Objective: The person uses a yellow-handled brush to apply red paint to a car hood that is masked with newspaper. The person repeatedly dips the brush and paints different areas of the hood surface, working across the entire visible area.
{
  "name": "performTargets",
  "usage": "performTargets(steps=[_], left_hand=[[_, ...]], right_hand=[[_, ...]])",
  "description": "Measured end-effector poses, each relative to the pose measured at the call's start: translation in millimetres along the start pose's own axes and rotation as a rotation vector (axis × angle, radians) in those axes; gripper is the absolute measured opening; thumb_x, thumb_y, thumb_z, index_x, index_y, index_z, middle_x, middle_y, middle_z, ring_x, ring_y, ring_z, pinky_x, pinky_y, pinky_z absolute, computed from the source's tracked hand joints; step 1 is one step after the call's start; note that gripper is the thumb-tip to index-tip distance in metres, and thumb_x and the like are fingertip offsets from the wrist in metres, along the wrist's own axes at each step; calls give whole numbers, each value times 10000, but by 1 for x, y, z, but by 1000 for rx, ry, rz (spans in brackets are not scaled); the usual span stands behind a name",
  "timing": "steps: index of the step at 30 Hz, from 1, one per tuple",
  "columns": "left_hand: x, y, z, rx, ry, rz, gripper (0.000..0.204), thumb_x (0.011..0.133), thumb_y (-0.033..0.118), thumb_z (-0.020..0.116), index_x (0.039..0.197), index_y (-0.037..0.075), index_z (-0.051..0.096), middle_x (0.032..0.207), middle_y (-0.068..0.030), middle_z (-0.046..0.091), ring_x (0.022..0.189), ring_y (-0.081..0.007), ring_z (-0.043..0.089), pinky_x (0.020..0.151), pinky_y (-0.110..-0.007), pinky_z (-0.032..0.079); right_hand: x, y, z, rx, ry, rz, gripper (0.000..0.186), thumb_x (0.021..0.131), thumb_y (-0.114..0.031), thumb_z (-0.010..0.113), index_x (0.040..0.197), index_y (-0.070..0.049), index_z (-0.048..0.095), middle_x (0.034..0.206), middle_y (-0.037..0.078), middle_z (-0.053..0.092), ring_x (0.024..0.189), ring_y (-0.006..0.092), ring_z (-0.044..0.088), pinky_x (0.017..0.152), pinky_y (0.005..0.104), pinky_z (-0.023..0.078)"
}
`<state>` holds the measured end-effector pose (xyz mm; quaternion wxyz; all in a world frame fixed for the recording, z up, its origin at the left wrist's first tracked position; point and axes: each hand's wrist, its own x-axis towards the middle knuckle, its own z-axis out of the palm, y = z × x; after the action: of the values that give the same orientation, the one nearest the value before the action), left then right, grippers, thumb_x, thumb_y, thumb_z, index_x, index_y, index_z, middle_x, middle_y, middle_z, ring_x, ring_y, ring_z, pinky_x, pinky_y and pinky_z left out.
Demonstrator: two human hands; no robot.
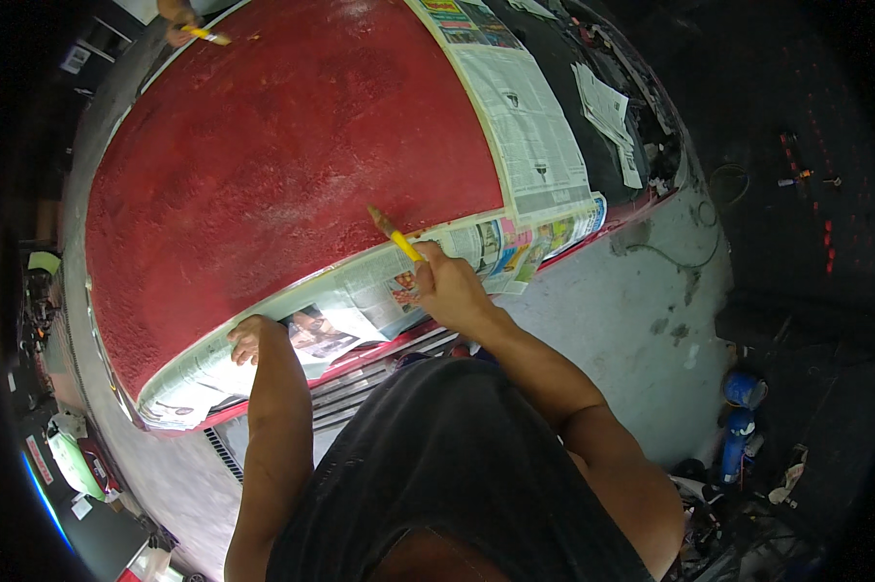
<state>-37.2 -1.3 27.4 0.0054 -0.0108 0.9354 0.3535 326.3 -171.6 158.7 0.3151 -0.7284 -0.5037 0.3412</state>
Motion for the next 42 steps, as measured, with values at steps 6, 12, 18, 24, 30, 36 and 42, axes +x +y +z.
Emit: performTargets(steps=[6, 12, 18, 24, 30, 36, 42], left_hand=[[-1, 4, -9, 39, -90, 11, 831, 1037, 586, 157, 1587, -34, 112, 1665, -236, 123, 1517, -465, 159, 1202, -612, 214], [-13, 20, -37, 26, -178, -71, 840, 1025, 635, 116, 1611, 37, 43, 1695, -156, 48, 1548, -407, 85, 1170, -688, 209], [-26, 34, -56, 0, -186, -45, 795, 1054, 543, 143, 1582, -51, 111, 1648, -273, 139, 1512, -471, 167, 1239, -537, 187], [-25, 31, -51, -2, -147, -39, 802, 1048, 560, 172, 1584, -36, 137, 1650, -258, 156, 1508, -457, 202, 1218, -554, 229], [-5, 12, -14, 175, -149, -22, 815, 1031, 630, 180, 1619, 71, 103, 1694, -141, 105, 1537, -398, 175, 1186, -619, 239], [5, -3, 11, 1, 65, 84, 923, 1014, 638, 146, 1550, -113, 154, 1618, -327, 179, 1486, -501, 219, 1209, -580, 200], [-3, 1, 4, 33, 67, 31, 829, 1027, 541, 228, 1554, -97, 171, 1617, -314, 204, 1457, -507, 282, 1177, -610, 253]], right_hand=[[40, 44, -44, 369, -102, 154, 282, 1038, -157, 486, 1267, -106, 642, 799, 16, 667, 615, 73, 522, 527, 252, 393], [51, 102, -118, 173, 103, 210, 267, 980, -141, 533, 1089, 57, 674, 757, 83, 664, 658, 144, 631, 614, 304, 502], [56, 75, -87, 317, 249, 277, 192, 934, -132, 629, 1057, 11, 665, 703, 53, 649, 586, 121, 602, 553, 280, 465], [40, 54, -42, 147, 108, 270, 206, 899, -123, 653, 1027, 38, 670, 758, 96, 687, 672, 159, 635, 632, 327, 500], [52, 87, -59, 94, 461, -56, 281, 948, -170, 629, 1103, 62, 664, 968, 220, 711, 927, 268, 678, 829, 391, 523], [26, 85, -13, -110, 363, 214, 387, 902, -160, 640, 1227, 41, 578, 974, 281, 698, 882, 363, 702, 802, 415, 537], [-4, 14, 3, 431, 4, 182, 262, 993, -159, 595, 1219, -30, 580, 808, 76, 644, 573, 104, 502, 503, 277, 394]])
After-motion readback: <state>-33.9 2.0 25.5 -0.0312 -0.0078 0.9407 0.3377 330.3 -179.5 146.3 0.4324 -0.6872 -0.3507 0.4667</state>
